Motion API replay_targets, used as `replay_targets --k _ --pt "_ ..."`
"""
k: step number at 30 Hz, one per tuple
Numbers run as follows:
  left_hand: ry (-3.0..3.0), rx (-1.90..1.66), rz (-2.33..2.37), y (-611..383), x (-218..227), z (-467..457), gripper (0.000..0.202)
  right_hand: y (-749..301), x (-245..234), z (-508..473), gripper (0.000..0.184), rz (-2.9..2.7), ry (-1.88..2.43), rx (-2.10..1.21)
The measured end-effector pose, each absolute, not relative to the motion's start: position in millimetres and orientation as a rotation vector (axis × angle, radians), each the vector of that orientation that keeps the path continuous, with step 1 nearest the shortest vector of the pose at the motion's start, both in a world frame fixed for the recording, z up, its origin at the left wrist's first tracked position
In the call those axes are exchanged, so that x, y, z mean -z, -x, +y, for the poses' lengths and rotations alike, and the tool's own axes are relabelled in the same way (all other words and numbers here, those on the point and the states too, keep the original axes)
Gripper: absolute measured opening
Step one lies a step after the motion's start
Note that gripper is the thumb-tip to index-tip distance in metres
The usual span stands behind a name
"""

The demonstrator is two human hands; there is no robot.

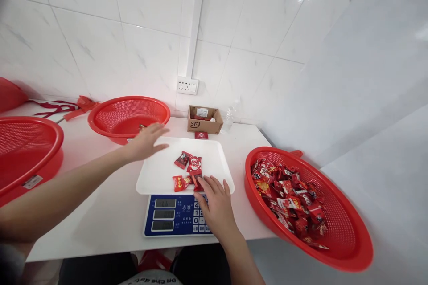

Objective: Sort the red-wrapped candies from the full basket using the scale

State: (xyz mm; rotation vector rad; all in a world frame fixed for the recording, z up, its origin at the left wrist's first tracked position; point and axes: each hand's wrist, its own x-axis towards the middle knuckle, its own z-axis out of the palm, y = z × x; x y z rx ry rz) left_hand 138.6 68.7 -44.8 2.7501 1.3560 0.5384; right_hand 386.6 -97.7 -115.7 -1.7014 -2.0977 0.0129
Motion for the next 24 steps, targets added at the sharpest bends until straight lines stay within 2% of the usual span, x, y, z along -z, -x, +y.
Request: replay_targets --k 5,11,16,24 --pt "-2.822 -0.301 0.997 -181 66 39 0.051 -387 116 -97 0.040 -2.102 1.713 -0.032" --pt "-2.866 -0.240 0.933 -200 71 50 0.034 -387 114 -97 0.039 -2.115 1.717 -0.073" --pt "-2.902 -0.239 0.988 -191 67 56 0.018 -388 115 -96 0.038 -2.123 1.709 -0.055" --pt "-2.777 -0.498 1.481 -135 12 97 0.026 -388 119 -96 0.038 -2.111 1.676 0.036"
